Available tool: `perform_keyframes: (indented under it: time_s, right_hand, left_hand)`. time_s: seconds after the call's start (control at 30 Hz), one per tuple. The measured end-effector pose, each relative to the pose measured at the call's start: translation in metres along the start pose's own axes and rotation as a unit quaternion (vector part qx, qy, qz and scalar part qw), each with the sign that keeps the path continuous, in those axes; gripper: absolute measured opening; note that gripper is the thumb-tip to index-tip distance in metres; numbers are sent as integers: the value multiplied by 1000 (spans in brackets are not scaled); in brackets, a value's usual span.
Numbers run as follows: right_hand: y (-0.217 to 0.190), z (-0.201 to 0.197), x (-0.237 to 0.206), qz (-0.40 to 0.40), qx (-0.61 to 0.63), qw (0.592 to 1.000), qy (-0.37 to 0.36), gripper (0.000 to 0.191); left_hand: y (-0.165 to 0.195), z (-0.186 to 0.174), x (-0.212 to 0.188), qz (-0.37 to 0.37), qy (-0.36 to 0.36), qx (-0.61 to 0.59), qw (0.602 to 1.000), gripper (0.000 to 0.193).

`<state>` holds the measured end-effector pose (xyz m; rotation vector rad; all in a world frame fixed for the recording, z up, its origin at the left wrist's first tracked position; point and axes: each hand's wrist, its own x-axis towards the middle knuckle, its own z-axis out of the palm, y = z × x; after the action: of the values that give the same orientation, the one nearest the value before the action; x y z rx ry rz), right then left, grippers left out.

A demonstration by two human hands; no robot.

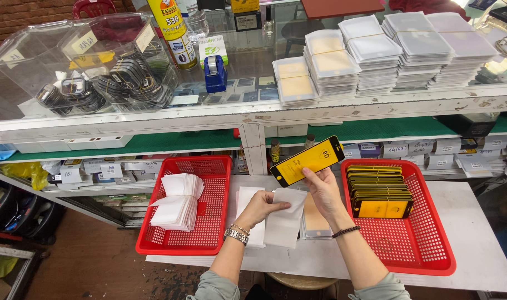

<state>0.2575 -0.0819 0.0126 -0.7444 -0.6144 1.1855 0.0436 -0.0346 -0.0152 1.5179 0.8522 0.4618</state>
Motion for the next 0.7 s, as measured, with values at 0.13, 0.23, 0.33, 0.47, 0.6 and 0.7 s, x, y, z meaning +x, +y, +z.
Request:
perform_keyframes:
  time_s: [0.13, 0.23, 0.33, 0.47, 0.6, 0.7]
  right_hand:
    - [4, 5, -2, 18, -21, 1000, -8, 35]
    - [4, 0, -4, 26, -55, 998, -10, 36]
    - [-3, -8, -3, 17, -140, 990, -8, 38]
    - [-22, -12, 5, 66, -234, 967, -72, 44]
    - [-44, -4, 14, 121, -318, 936, -88, 41]
    - [-53, 0, 18, 106, -320, 939, -72, 41]
  left_hand:
    - [-5, 0, 1, 8, 8, 43, 999, 34]
    - [-5, -2, 0, 6, 14, 22, 1000, 35]
    - [0, -7, -3, -14, 17, -45, 999, 32]
    - [7, -6, -8, -25, 10, -83, 996, 33]
    - [6, -3, -9, -25, 10, -92, 995, 34]
    - [4, -5, -10, -39, 18, -117, 992, 35]
